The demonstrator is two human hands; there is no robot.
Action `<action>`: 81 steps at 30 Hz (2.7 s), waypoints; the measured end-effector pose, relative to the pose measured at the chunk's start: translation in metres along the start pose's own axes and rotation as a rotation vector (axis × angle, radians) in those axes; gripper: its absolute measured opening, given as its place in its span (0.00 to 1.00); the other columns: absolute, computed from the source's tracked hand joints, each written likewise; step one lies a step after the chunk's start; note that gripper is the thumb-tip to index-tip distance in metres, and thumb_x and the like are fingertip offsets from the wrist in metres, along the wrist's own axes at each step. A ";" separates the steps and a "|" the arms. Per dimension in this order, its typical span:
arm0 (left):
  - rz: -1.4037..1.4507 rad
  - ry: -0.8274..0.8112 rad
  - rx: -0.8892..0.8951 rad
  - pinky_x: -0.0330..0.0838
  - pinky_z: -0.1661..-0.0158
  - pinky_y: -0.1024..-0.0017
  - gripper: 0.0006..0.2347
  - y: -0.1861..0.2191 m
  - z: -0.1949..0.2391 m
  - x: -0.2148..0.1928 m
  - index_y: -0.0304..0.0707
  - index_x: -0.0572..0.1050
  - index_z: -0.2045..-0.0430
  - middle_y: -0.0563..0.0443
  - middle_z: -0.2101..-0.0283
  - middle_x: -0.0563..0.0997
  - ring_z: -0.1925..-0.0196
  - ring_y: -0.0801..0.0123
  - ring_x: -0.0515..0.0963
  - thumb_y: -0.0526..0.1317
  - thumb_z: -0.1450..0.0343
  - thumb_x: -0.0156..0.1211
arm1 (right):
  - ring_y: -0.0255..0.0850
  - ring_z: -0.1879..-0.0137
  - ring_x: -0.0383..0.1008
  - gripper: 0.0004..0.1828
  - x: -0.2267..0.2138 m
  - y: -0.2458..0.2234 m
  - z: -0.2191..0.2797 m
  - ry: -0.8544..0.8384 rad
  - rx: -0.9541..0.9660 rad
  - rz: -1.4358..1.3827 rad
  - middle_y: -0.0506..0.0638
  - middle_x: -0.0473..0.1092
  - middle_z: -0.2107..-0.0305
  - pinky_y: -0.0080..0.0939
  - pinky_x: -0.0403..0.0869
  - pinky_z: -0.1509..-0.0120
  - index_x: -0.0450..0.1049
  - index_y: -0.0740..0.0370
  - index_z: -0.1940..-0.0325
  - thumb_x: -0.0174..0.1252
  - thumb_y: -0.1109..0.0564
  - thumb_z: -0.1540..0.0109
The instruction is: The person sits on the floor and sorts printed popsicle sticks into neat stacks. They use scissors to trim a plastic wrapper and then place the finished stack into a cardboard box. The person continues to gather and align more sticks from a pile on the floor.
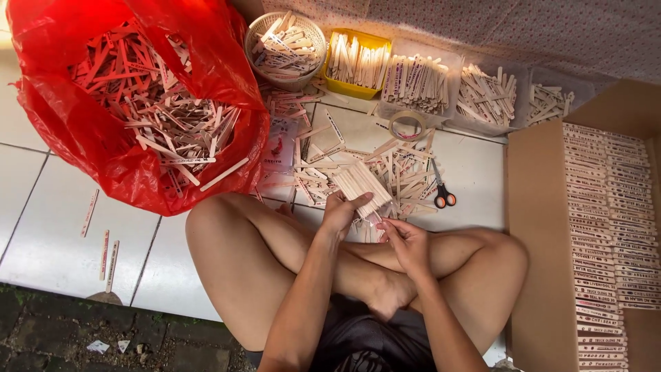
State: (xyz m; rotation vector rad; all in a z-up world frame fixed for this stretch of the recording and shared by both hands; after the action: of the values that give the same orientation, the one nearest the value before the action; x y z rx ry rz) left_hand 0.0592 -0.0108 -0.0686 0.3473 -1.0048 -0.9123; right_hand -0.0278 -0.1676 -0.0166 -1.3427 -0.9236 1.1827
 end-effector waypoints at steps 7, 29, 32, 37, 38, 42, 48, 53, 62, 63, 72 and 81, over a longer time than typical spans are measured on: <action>0.019 -0.072 -0.087 0.83 0.62 0.63 0.16 -0.014 0.019 0.015 0.22 0.77 0.62 0.35 0.63 0.84 0.64 0.57 0.86 0.31 0.39 0.77 | 0.32 0.79 0.74 0.07 -0.008 0.029 -0.014 0.133 0.020 -0.008 0.57 0.79 0.76 0.28 0.75 0.71 0.78 0.67 0.67 0.71 0.63 0.42; -0.046 0.593 0.275 0.72 0.50 0.63 0.17 0.059 0.025 -0.038 0.30 0.79 0.54 0.40 0.58 0.82 0.53 0.65 0.77 0.44 0.30 0.67 | 0.41 0.51 0.80 0.14 0.065 0.008 -0.062 -0.348 -0.091 0.561 0.48 0.81 0.59 0.38 0.76 0.49 0.84 0.51 0.53 0.63 0.63 0.41; -0.061 0.629 0.284 0.72 0.61 0.69 0.15 0.068 0.029 -0.035 0.34 0.82 0.64 0.46 0.67 0.81 0.64 0.70 0.77 0.48 0.32 0.70 | 0.43 0.47 0.75 0.09 0.079 0.002 -0.059 -0.424 -0.298 0.992 0.40 0.79 0.59 0.42 0.68 0.44 0.84 0.45 0.58 0.66 0.53 0.43; -0.140 0.599 0.272 0.71 0.69 0.70 0.18 0.061 0.020 -0.032 0.35 0.82 0.71 0.46 0.74 0.81 0.71 0.70 0.77 0.52 0.37 0.76 | 0.37 0.47 0.70 0.02 0.056 0.037 -0.072 -0.390 -0.330 1.229 0.35 0.78 0.65 0.41 0.63 0.43 0.81 0.40 0.65 0.65 0.48 0.41; -0.128 0.557 0.270 0.70 0.70 0.74 0.17 0.053 0.012 -0.033 0.36 0.82 0.74 0.48 0.76 0.81 0.73 0.73 0.77 0.52 0.37 0.77 | 0.45 0.50 0.74 0.03 0.047 0.040 -0.073 -0.389 -0.280 1.079 0.43 0.78 0.67 0.46 0.68 0.45 0.79 0.47 0.62 0.63 0.52 0.39; -0.109 0.449 0.267 0.68 0.72 0.82 0.14 0.015 -0.015 -0.046 0.38 0.83 0.75 0.52 0.77 0.82 0.74 0.79 0.78 0.49 0.38 0.78 | 0.55 0.62 0.80 0.25 0.016 0.026 -0.069 -0.261 -0.019 0.488 0.62 0.72 0.65 0.52 0.78 0.56 0.64 0.67 0.34 0.53 0.69 0.37; -0.160 0.326 0.260 0.71 0.72 0.80 0.16 0.065 0.038 0.010 0.36 0.84 0.76 0.49 0.78 0.83 0.74 0.79 0.76 0.47 0.45 0.84 | 0.27 0.66 0.62 0.17 0.031 -0.018 -0.047 -0.050 0.314 -0.170 0.43 0.62 0.66 0.21 0.59 0.69 0.71 0.65 0.46 0.61 0.56 0.37; -0.181 0.264 0.232 0.71 0.72 0.81 0.14 0.062 0.040 0.016 0.38 0.84 0.77 0.50 0.78 0.83 0.75 0.79 0.77 0.45 0.44 0.84 | 0.25 0.74 0.67 0.14 0.048 -0.030 -0.047 -0.091 0.234 -0.001 0.43 0.73 0.78 0.22 0.63 0.72 0.80 0.64 0.56 0.70 0.57 0.43; -0.315 0.199 0.192 0.71 0.72 0.77 0.15 0.031 0.022 0.002 0.35 0.83 0.76 0.45 0.77 0.83 0.74 0.74 0.78 0.45 0.43 0.83 | 0.27 0.74 0.69 0.13 0.039 -0.024 -0.043 -0.080 0.248 0.034 0.46 0.74 0.80 0.26 0.68 0.71 0.82 0.63 0.60 0.75 0.56 0.46; -0.357 0.210 0.185 0.72 0.71 0.75 0.16 0.016 0.009 -0.011 0.35 0.84 0.75 0.44 0.77 0.83 0.74 0.72 0.79 0.47 0.44 0.83 | 0.27 0.75 0.68 0.12 0.045 -0.032 -0.039 -0.077 0.244 0.029 0.45 0.73 0.82 0.24 0.66 0.72 0.82 0.62 0.64 0.76 0.57 0.48; -0.260 0.286 0.034 0.73 0.64 0.69 0.22 0.062 0.059 0.025 0.28 0.82 0.72 0.42 0.73 0.80 0.67 0.63 0.80 0.46 0.49 0.85 | 0.29 0.72 0.62 0.11 0.055 -0.042 -0.019 -0.087 0.468 -0.381 0.41 0.55 0.72 0.19 0.55 0.77 0.70 0.59 0.55 0.55 0.49 0.30; -0.088 0.554 0.089 0.75 0.56 0.68 0.22 0.042 0.034 -0.022 0.28 0.81 0.65 0.40 0.64 0.83 0.58 0.64 0.81 0.39 0.48 0.84 | 0.35 0.68 0.74 0.18 0.042 -0.005 0.031 0.033 0.152 0.293 0.57 0.78 0.63 0.33 0.73 0.70 0.78 0.52 0.40 0.60 0.57 0.34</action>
State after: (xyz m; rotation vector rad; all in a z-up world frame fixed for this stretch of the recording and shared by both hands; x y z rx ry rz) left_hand 0.0470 0.0363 -0.0369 0.6810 -0.5218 -0.7883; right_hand -0.0486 -0.1199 -0.0156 -1.4001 -0.6132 1.4186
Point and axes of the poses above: each hand's wrist, its own z-axis away from the middle knuckle, its own x-axis out of the palm, y = z × x, the point moved 7 cm from there along -z, towards the middle knuckle
